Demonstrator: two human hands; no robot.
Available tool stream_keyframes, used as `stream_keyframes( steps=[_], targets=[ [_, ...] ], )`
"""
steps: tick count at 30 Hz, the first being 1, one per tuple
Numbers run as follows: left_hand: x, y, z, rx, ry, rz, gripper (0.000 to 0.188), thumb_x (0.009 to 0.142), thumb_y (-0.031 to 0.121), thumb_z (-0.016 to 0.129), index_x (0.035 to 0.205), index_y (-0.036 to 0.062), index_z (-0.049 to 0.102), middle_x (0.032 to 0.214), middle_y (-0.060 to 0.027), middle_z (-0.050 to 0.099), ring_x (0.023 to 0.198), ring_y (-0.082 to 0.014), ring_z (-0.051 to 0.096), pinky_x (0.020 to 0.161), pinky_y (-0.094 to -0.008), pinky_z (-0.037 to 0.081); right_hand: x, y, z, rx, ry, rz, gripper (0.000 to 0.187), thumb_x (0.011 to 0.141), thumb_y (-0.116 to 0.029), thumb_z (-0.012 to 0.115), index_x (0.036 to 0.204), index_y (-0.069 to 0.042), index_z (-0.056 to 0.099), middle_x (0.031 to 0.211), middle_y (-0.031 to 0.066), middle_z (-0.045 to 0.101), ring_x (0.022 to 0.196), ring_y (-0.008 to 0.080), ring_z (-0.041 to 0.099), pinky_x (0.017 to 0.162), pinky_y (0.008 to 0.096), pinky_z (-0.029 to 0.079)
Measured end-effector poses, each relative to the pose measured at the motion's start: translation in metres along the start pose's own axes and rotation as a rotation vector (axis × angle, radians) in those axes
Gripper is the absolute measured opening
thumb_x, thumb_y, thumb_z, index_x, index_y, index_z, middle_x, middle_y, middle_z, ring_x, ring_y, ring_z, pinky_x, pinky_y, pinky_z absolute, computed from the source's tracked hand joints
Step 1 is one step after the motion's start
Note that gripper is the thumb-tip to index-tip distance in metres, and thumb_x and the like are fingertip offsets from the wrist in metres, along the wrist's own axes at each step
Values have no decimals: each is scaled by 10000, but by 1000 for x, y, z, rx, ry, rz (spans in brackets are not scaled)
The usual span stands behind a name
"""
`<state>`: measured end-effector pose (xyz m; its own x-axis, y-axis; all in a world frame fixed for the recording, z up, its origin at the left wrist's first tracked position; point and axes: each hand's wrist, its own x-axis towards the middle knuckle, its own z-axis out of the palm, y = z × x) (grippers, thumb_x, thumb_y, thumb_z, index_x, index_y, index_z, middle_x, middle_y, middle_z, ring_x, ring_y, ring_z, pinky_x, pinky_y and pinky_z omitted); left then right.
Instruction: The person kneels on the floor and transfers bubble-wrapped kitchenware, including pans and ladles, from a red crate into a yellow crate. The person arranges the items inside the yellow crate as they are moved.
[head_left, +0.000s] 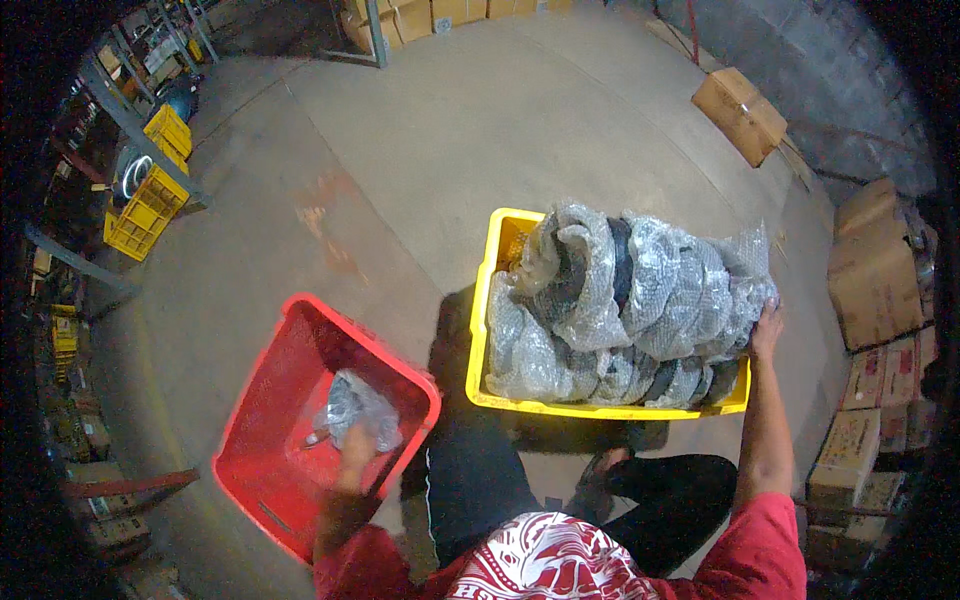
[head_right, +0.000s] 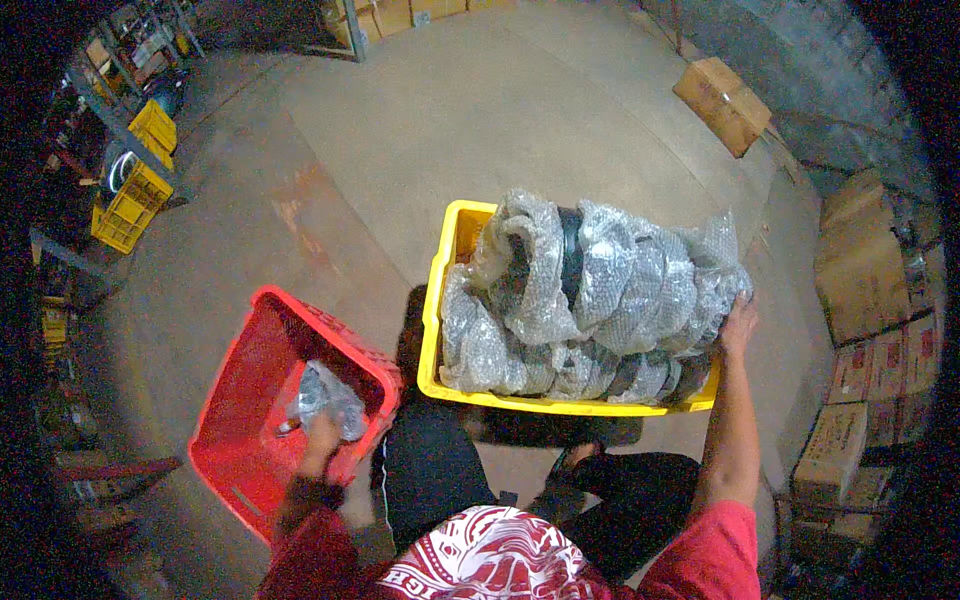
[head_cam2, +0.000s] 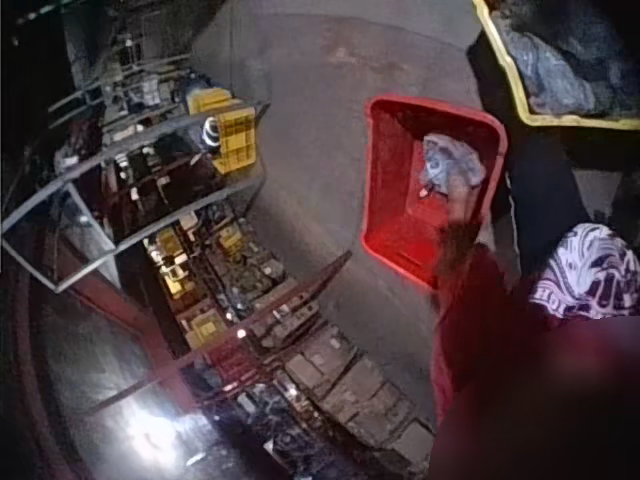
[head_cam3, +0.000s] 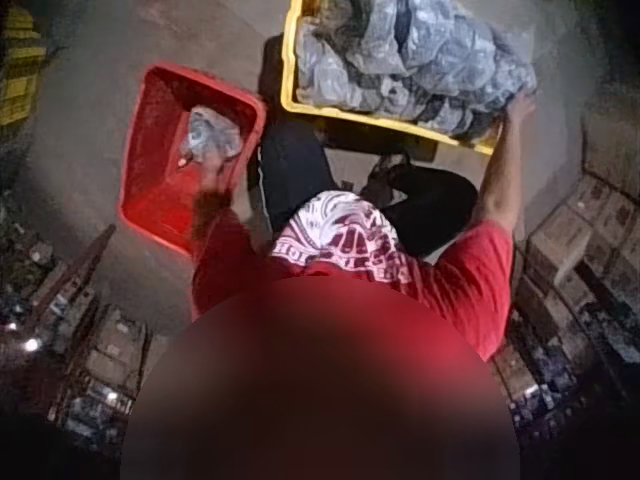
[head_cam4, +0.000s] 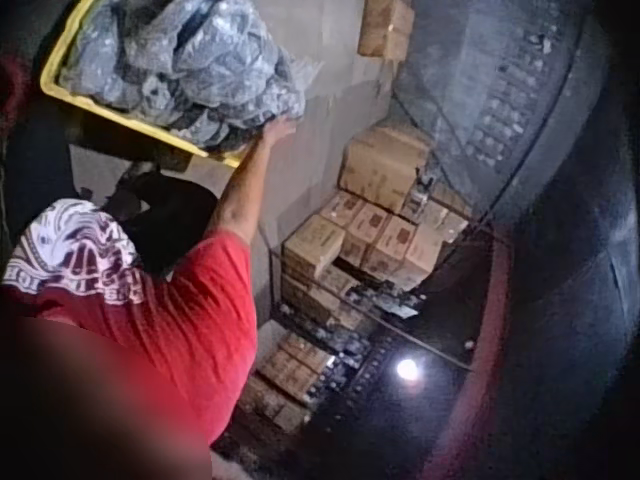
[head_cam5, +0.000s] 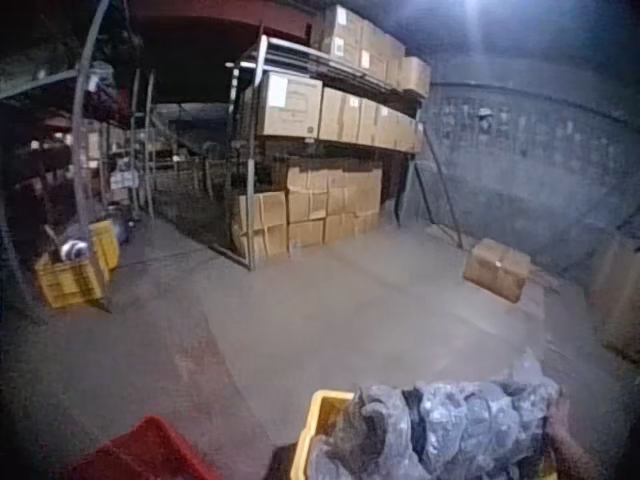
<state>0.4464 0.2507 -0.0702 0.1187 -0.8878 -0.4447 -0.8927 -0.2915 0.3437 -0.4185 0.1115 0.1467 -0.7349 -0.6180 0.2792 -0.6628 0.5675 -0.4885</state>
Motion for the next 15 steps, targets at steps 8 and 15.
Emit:
stream_keyframes(
  steps=[8,15],
  targets=[
    [-149,89,-247,-815,265,-38,347,916,109,669,1220,-56,633,1138,-83,691,1039,-192,623,945,-357,473,-2,3,-1,-18,-62,-93,761,1035,-565,365,1550,-9,287,1574,273,314,1468,457,243,1207,502,203],
    [-118,159,-273,-1301,431,327,563,892,71,686,1413,-4,487,1339,-105,599,1214,-265,573,1060,-389,437,7,12,5,-3,-78,-26,803,1023,-608,350,1568,-26,255,1594,277,269,1486,448,204,1218,508,175]
  ],
)
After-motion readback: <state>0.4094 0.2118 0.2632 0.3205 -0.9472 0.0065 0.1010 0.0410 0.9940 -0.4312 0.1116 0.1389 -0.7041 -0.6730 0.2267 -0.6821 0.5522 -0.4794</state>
